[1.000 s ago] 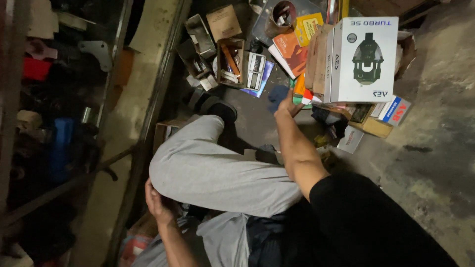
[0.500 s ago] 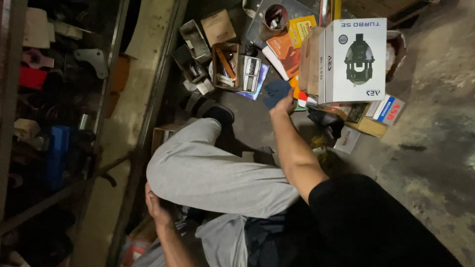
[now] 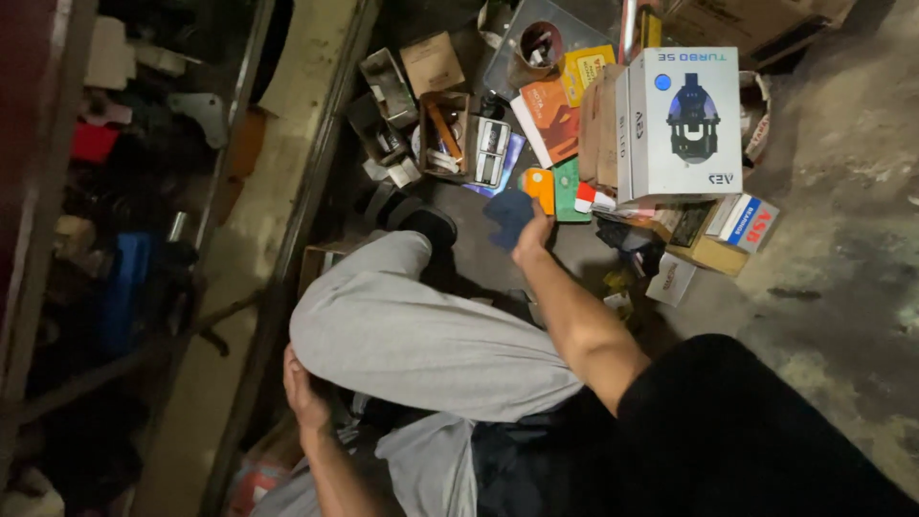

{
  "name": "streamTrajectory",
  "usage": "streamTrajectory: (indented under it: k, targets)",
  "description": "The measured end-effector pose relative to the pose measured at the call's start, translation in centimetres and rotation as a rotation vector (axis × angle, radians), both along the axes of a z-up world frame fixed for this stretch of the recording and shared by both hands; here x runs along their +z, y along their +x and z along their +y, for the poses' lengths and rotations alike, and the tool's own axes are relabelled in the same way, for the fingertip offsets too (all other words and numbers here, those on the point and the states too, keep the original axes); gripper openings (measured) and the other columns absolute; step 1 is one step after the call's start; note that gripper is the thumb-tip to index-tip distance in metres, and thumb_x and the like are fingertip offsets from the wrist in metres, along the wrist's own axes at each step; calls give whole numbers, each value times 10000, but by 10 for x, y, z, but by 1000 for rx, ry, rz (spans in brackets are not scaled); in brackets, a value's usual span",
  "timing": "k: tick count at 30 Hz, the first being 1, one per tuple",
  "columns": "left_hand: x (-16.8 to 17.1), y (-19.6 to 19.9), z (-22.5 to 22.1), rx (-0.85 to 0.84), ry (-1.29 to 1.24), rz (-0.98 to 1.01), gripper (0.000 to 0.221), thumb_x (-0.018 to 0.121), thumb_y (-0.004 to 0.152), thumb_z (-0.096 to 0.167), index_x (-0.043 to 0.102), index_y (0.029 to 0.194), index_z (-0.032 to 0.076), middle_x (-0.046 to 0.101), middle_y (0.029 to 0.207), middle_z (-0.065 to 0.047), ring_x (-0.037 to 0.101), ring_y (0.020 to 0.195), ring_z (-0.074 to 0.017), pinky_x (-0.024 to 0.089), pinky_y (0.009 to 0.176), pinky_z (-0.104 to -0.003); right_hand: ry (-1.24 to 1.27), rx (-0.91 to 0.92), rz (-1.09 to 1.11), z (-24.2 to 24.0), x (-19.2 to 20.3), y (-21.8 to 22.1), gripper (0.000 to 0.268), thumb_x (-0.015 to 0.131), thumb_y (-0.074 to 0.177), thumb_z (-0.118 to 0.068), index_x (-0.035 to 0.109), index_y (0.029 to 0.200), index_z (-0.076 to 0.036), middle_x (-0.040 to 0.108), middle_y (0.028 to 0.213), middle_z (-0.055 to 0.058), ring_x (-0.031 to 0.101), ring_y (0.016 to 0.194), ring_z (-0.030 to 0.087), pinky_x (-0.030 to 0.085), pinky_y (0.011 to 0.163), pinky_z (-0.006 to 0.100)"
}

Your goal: The person cleans boxes of motorcycle parts by picking up each box, holding it with one hand, and wiping its surfaces with a cloth held in the other hand, then placing the cleaned box onto a shelf.

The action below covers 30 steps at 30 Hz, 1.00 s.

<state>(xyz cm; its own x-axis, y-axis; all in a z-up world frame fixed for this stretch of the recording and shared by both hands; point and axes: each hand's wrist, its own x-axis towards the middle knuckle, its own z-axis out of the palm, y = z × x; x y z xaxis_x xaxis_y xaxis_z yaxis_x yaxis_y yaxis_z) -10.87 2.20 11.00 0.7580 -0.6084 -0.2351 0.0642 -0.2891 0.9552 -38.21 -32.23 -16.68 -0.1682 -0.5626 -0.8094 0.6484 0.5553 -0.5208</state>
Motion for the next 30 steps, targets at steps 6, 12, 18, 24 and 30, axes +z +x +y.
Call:
streamTrajectory:
  k: [6,12,18,24,30]
  targets:
    - [9,0,-12,35,81,-144,576,518,1067,457,551,1407,-7,622,1346,-115,567,1248,-227,416,1112,-367,-120,410,52,11,76,22,442,686,974,-304,568,1320,-55,694,1202,122,696,1041,275,546,959,473]
    - [61,-19,-41,182,15,-277,501,712,967,275,577,1374,15,634,1307,-114,617,1178,-222,492,1045,-349,-59,907,-504,-28,241,59,489,611,897,-434,625,1249,-95,724,1099,101,738,926,265,584,867,445]
    - [106,-36,-78,164,-155,-608,608,805,869,218,559,1389,20,549,1463,-159,567,1332,-292,466,1140,-391,-16,1310,-722,-62,332,87,548,568,967,-505,668,1205,-22,748,1121,131,738,947,272,580,914,410]
    - [152,-62,-95,157,-206,-861,982,919,722,234,386,1520,23,435,1565,-214,457,1458,-368,384,1235,-446,20,1620,-795,-28,408,124,478,569,1015,-480,671,1147,-32,749,999,124,731,853,251,589,832,392]
    - [141,-56,-89,205,-319,-916,1203,951,730,183,169,1632,40,349,1650,-228,405,1537,-379,351,1292,-456,108,1953,-629,29,429,167,433,583,1026,-477,652,1097,-55,760,974,105,734,823,243,590,815,395]
